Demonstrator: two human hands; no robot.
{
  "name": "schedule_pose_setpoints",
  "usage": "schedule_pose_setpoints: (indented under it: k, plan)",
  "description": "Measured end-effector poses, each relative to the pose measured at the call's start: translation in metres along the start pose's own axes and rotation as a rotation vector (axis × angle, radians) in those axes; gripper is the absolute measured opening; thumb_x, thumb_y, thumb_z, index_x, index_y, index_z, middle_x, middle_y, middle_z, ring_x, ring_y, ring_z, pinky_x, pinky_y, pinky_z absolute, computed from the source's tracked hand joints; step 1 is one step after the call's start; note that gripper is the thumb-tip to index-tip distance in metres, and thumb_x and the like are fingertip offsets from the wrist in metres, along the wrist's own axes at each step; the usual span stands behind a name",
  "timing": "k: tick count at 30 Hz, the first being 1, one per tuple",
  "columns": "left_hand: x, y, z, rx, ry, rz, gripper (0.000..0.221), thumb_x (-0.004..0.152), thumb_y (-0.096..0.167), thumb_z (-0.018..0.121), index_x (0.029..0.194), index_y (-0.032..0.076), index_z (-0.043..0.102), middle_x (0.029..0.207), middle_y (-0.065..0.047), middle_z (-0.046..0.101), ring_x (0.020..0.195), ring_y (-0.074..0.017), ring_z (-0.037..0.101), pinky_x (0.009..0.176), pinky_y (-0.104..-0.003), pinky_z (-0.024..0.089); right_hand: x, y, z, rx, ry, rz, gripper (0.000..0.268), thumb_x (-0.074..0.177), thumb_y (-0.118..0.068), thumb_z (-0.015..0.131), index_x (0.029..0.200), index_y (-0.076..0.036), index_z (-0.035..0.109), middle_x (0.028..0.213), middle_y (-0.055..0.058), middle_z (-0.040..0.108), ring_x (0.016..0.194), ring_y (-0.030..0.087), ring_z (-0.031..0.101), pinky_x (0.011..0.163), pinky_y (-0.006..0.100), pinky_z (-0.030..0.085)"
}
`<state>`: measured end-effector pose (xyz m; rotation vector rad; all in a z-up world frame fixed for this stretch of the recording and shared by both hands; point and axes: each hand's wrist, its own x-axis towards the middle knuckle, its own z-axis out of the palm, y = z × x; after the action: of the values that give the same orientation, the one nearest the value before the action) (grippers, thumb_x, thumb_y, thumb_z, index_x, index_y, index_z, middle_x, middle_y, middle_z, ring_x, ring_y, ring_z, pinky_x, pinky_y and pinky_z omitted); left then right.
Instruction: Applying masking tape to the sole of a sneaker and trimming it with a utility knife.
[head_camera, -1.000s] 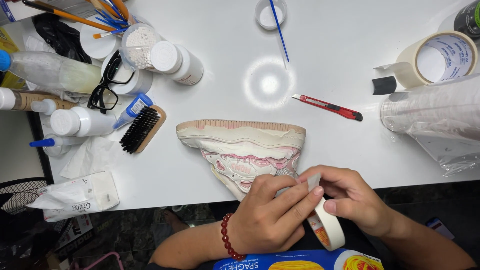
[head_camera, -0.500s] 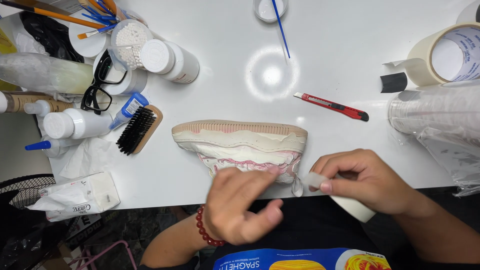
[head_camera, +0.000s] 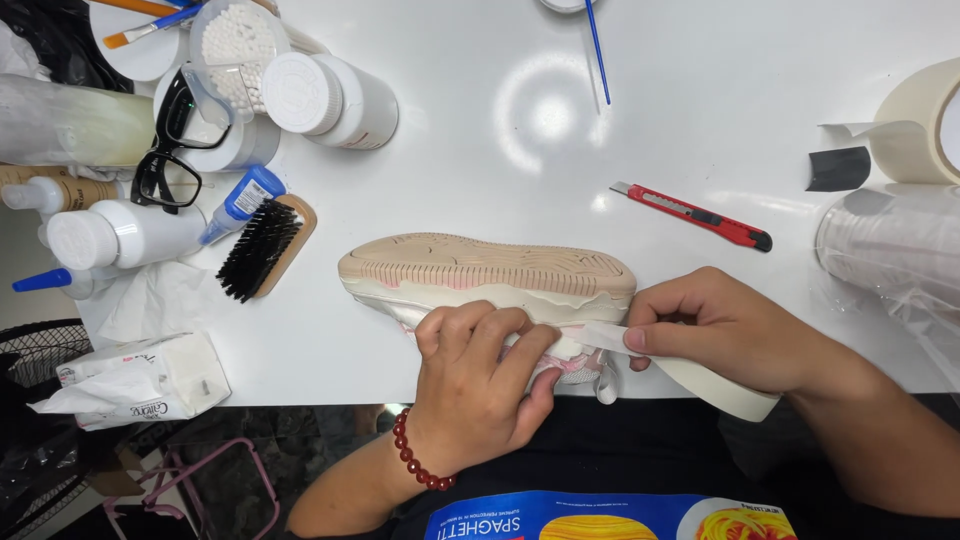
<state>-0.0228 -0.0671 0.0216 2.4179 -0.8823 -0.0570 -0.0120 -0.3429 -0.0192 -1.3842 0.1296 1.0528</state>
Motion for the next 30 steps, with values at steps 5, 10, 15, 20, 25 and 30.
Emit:
schedule_pose_setpoints:
  k: [5, 10, 15, 20, 25, 30]
  plan:
    - [-0.004, 0.005, 0.002, -0.019, 0.000, -0.044, 0.036, 0.086, 0.023, 0.078, 0.118, 0.008, 0.070, 0.117, -0.007, 0.060, 0.117, -0.0281, 0.050, 0.107, -0.044, 0.031, 0.001, 0.015, -0.004, 0.085, -0.017, -0.046, 0.021, 0.088, -0.014, 0.068, 0.080, 0.002, 0.080, 0.073, 0.007, 0.077, 0.074, 0.013, 0.069, 0.071, 0.030, 0.056]
    - [-0.003, 0.007, 0.002, 0.001, -0.028, -0.050, 0.037, 0.087, 0.022, 0.077, 0.120, 0.007, 0.069, 0.120, -0.009, 0.059, 0.120, -0.0289, 0.049, 0.109, -0.046, 0.031, 0.003, 0.027, -0.005, 0.110, 0.003, -0.092, 0.021, 0.088, -0.013, 0.068, 0.080, 0.002, 0.080, 0.074, 0.007, 0.078, 0.074, 0.013, 0.069, 0.070, 0.030, 0.055]
    - [-0.010, 0.009, 0.007, 0.046, -0.083, -0.090, 0.037, 0.089, 0.018, 0.075, 0.125, 0.012, 0.068, 0.123, -0.006, 0.056, 0.124, -0.0260, 0.045, 0.112, -0.049, 0.026, 0.002, 0.027, -0.002, 0.067, 0.038, -0.084, 0.021, 0.087, -0.014, 0.069, 0.077, 0.002, 0.080, 0.068, 0.006, 0.074, 0.067, 0.011, 0.063, 0.062, 0.029, 0.050]
    - [-0.016, 0.007, 0.011, 0.063, -0.088, -0.069, 0.040, 0.091, 0.020, 0.076, 0.130, 0.016, 0.067, 0.124, -0.004, 0.054, 0.125, -0.0238, 0.043, 0.114, -0.049, 0.020, -0.003, 0.022, 0.004, 0.038, 0.048, -0.080, 0.021, 0.087, -0.014, 0.069, 0.076, 0.001, 0.079, 0.066, 0.004, 0.072, 0.064, 0.009, 0.060, 0.059, 0.027, 0.049]
    - [-0.017, 0.007, 0.012, 0.101, -0.087, -0.049, 0.044, 0.089, 0.018, 0.076, 0.133, 0.020, 0.068, 0.124, -0.001, 0.053, 0.127, -0.0203, 0.043, 0.116, -0.047, 0.015, -0.009, 0.024, 0.009, 0.037, 0.058, -0.067, 0.021, 0.087, -0.014, 0.069, 0.076, 0.001, 0.079, 0.065, 0.003, 0.072, 0.063, 0.009, 0.060, 0.058, 0.027, 0.049]
    - [-0.016, 0.003, 0.009, 0.028, -0.023, -0.035, 0.033, 0.092, 0.023, 0.078, 0.122, 0.011, 0.070, 0.121, -0.003, 0.061, 0.123, -0.0225, 0.049, 0.115, -0.049, 0.019, -0.013, 0.022, 0.009, -0.005, 0.103, -0.060, 0.022, 0.085, -0.014, 0.069, 0.073, 0.001, 0.078, 0.060, 0.004, 0.071, 0.059, 0.009, 0.059, 0.054, 0.027, 0.047]
